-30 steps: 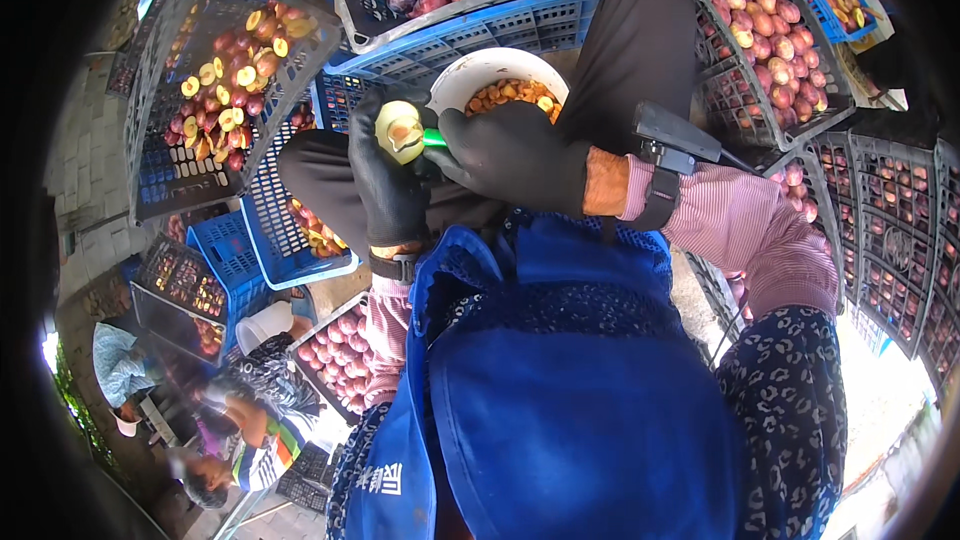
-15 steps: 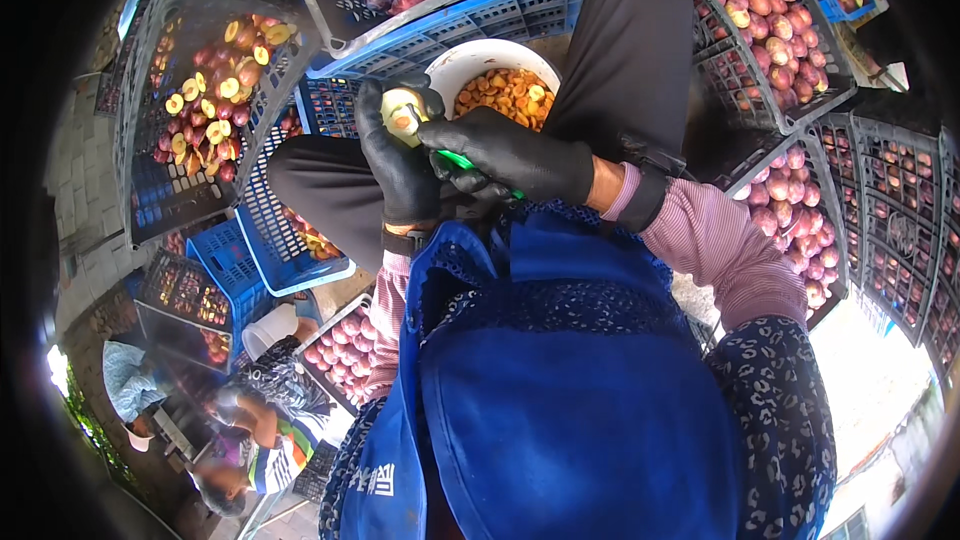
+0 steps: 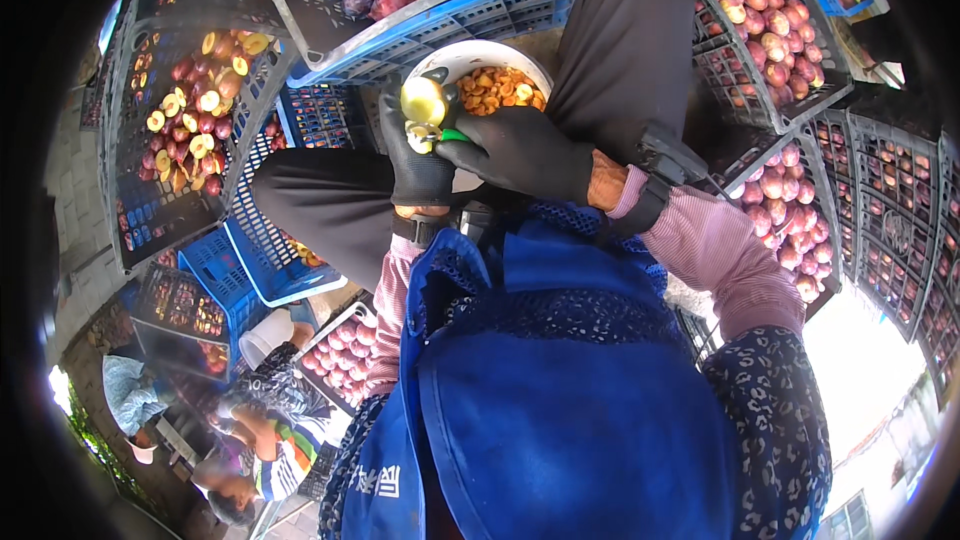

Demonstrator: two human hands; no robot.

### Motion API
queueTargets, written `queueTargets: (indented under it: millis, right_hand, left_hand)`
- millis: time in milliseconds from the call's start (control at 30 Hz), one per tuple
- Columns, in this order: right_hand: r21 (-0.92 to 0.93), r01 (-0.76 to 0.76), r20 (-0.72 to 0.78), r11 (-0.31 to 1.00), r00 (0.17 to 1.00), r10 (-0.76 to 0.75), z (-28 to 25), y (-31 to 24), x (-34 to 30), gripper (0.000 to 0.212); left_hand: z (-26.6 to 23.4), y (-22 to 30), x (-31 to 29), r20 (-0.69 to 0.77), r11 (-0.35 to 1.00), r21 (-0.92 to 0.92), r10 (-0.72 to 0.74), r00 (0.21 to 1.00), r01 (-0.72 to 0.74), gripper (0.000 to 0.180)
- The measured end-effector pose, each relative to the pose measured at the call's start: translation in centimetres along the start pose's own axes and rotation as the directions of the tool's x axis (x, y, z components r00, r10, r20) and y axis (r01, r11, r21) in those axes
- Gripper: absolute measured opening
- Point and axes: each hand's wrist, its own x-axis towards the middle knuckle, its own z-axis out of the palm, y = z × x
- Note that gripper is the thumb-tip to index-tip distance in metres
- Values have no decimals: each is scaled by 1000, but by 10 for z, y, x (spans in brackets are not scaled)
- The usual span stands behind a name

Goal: Pitting small red fruits using a hand tool and collecting pits in a bucket.

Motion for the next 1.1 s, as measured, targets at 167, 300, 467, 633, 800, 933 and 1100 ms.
queueTargets:
  millis: [167,300,467,633,800,933,1100]
  right_hand:
    - [-293,-20,176,956,981,75,-12,12,-12,30]
    - [-505,-126,-92,854,992,91,1,29,-14,28]
    - [-508,-37,-99,861,995,-15,6,38,-3,28]
    - [-460,-127,-96,879,991,93,10,36,5,29]
    - [-502,-119,-31,857,992,120,11,33,7,25]
    - [-462,-177,-42,869,983,178,12,29,11,21]
    - [-458,-214,-33,863,974,224,18,23,21,20]
  left_hand:
    - [-47,-2,35,89,845,504,152,984,-176,37]
    - [-45,24,35,43,675,711,239,970,-198,31]
    - [-45,97,7,-190,863,499,200,961,-80,16]
    - [-115,181,-8,344,-315,936,714,610,-159,15]
    - [-236,197,-3,-230,413,905,677,699,-102,45]
    - [-246,209,35,-194,344,936,679,708,-73,60]
    - [-316,240,142,-122,148,989,792,598,6,44]
